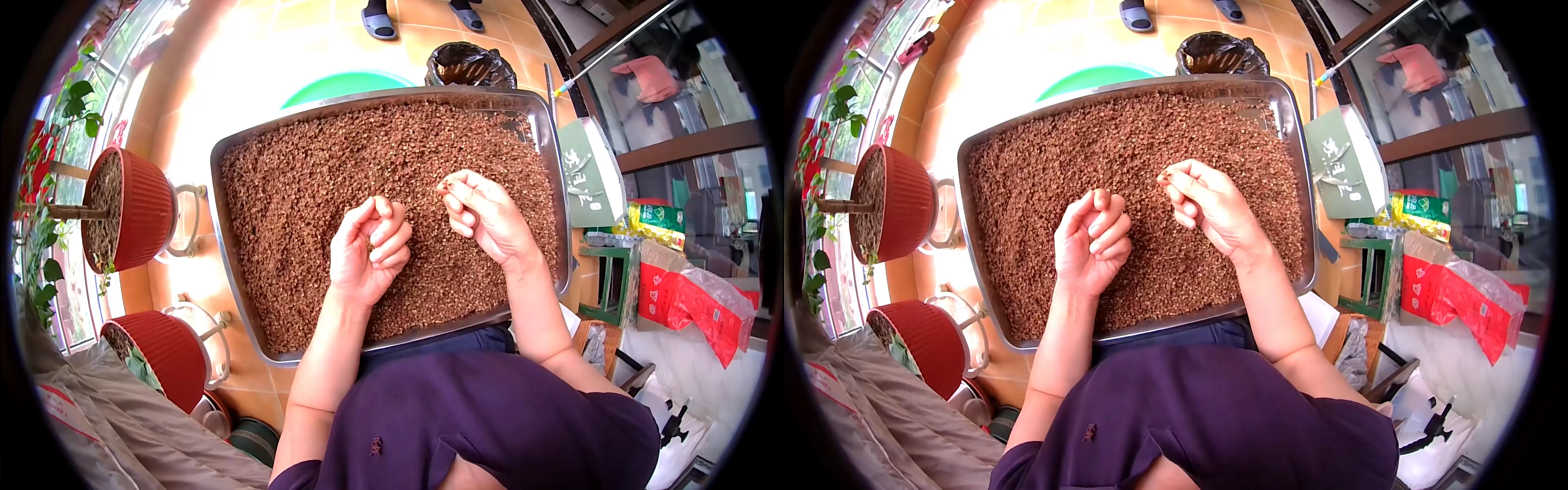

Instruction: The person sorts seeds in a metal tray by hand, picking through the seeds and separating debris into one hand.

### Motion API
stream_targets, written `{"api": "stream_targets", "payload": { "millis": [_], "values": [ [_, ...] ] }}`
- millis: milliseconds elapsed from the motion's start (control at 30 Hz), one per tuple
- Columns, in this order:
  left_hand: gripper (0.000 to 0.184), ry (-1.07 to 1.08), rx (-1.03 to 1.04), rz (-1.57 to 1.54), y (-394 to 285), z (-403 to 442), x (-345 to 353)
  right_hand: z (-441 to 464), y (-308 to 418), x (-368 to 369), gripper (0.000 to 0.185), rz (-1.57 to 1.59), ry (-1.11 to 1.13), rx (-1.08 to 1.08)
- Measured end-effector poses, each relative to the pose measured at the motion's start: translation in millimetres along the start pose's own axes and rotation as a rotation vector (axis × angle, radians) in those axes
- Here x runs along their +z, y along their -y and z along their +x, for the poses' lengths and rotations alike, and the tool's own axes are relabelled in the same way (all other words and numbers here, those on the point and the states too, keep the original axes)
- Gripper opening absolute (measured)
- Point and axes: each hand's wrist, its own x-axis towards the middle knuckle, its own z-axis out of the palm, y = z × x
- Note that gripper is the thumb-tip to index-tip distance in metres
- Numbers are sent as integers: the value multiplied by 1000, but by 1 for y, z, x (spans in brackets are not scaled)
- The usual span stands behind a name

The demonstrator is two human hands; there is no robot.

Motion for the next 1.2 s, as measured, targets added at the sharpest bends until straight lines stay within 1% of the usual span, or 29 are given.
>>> {"api": "stream_targets", "payload": {
  "millis": [33,133,233,333,367,400,433,467,500,533,567,600,633,667,733,767,800,833,867,900,933,1000,1033,1067,1133,1167,1200],
  "values": [
    [32,3,0,1,0,0,-1,-1,0,0,17,13,4,8],
    [33,-2,-5,17,1,0,-1,-4,3,5,17,-251,-51,-74],
    [33,-33,-27,58,1,0,0,-5,3,12,15,-622,-245,-239],
    [34,-85,-48,212,5,0,5,-3,-2,5,15,-722,-342,-469],
    [35,-107,-64,322,7,0,7,-5,-3,6,13,-834,-414,-538],
    [36,-140,-67,411,11,-1,9,-11,-1,13,12,-905,-430,-567],
    [38,-154,-65,437,15,-1,9,-16,-1,25,11,-964,-422,-646],
    [40,-166,-64,463,18,0,10,-24,3,44,11,-1044,-377,-729],
    [43,-177,-84,486,20,0,15,-25,-5,47,13,-1096,-295,-792],
    [45,-315,-80,518,23,-3,17,-27,-6,56,19,-1204,-170,-819],
    [44,-368,-55,499,26,-3,19,-31,-3,66,23,-1281,-122,-833],
    [43,-422,-28,480,27,-2,19,-30,0,68,24,-1291,-70,-840],
    [38,-226,-62,485,22,-1,13,-29,0,66,22,-1239,-102,-800],
    [34,-255,-38,480,23,-2,13,-27,-2,62,21,-1184,-129,-763],
    [31,-226,-32,402,17,0,11,-18,-2,42,15,-1108,-240,-794],
    [29,-204,-18,317,16,0,12,-18,5,30,15,-1173,-331,-714],
    [29,-183,-12,240,13,1,10,-11,5,8,13,-1114,-412,-707],
    [28,-167,0,190,12,1,11,-5,9,-13,13,-1173,-525,-815],
    [27,-150,10,138,11,1,11,-3,12,-32,14,-1150,-636,-716],
    [27,-128,8,117,8,1,8,3,8,-62,17,-1211,-745,-786],
    [29,-133,3,110,8,1,7,4,9,-84,21,-1265,-843,-764],
    [32,-141,-11,101,8,1,7,12,4,-107,25,-1435,-964,-820],
    [28,-115,-6,88,9,1,5,18,-2,-106,27,-1520,-970,-744],
    [28,-96,-17,91,10,1,5,25,-11,-100,30,-1500,-913,-684],
    [28,-61,-40,97,11,1,5,30,-24,-67,33,-1401,-664,-757],
    [26,-77,-32,98,13,0,7,27,-26,-40,33,-1387,-570,-781],
    [26,-28,-47,149,13,-1,9,22,-28,-12,33,-1370,-477,-804]
  ]
}}
